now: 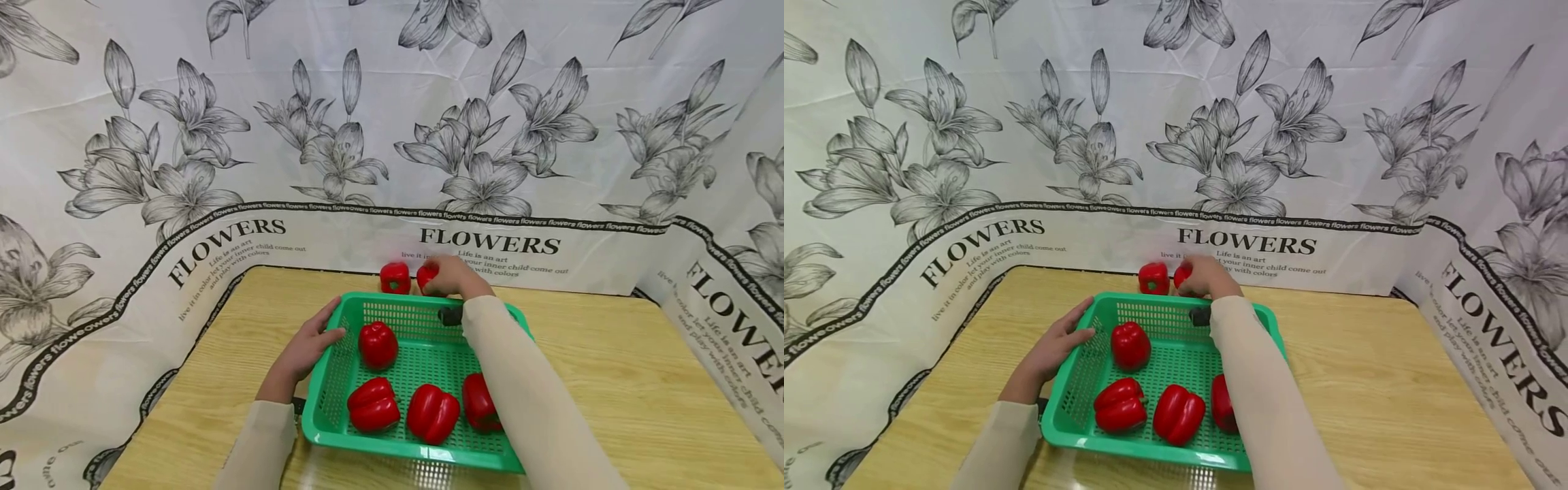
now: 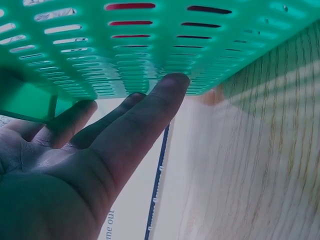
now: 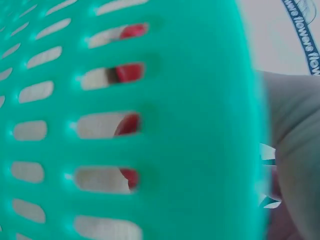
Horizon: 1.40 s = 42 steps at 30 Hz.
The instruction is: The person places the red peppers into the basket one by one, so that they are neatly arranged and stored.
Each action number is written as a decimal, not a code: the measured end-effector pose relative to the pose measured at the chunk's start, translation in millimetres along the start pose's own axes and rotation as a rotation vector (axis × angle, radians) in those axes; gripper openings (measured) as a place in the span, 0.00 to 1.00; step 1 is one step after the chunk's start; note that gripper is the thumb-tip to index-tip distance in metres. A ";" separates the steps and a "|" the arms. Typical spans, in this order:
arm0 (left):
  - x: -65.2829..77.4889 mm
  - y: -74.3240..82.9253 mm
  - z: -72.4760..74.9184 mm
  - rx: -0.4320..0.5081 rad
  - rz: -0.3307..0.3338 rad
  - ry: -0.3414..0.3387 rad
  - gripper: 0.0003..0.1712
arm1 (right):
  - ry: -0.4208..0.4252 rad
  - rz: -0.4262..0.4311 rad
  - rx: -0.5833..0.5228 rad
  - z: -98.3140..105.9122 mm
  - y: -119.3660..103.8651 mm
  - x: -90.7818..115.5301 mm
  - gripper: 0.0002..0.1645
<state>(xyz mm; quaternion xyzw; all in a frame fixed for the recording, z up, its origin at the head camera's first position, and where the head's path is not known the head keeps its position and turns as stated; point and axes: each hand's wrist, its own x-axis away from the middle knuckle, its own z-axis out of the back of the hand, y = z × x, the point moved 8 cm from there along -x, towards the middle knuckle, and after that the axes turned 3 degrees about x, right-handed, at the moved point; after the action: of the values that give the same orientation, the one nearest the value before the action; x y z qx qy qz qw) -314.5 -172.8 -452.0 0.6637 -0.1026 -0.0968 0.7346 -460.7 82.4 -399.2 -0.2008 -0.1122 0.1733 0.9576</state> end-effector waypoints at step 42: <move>1.5 2.5 -3.0 -0.005 -0.024 -0.014 0.39 | 0.231 0.272 0.132 50.7 -73.5 93.0 0.36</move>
<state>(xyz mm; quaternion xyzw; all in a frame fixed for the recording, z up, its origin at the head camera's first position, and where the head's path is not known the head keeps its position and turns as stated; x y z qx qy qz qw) -312.2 -170.0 -449.7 0.6625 -0.0997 -0.1106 0.7341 -368.9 71.9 -309.3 -0.1695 0.0383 0.2841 0.9429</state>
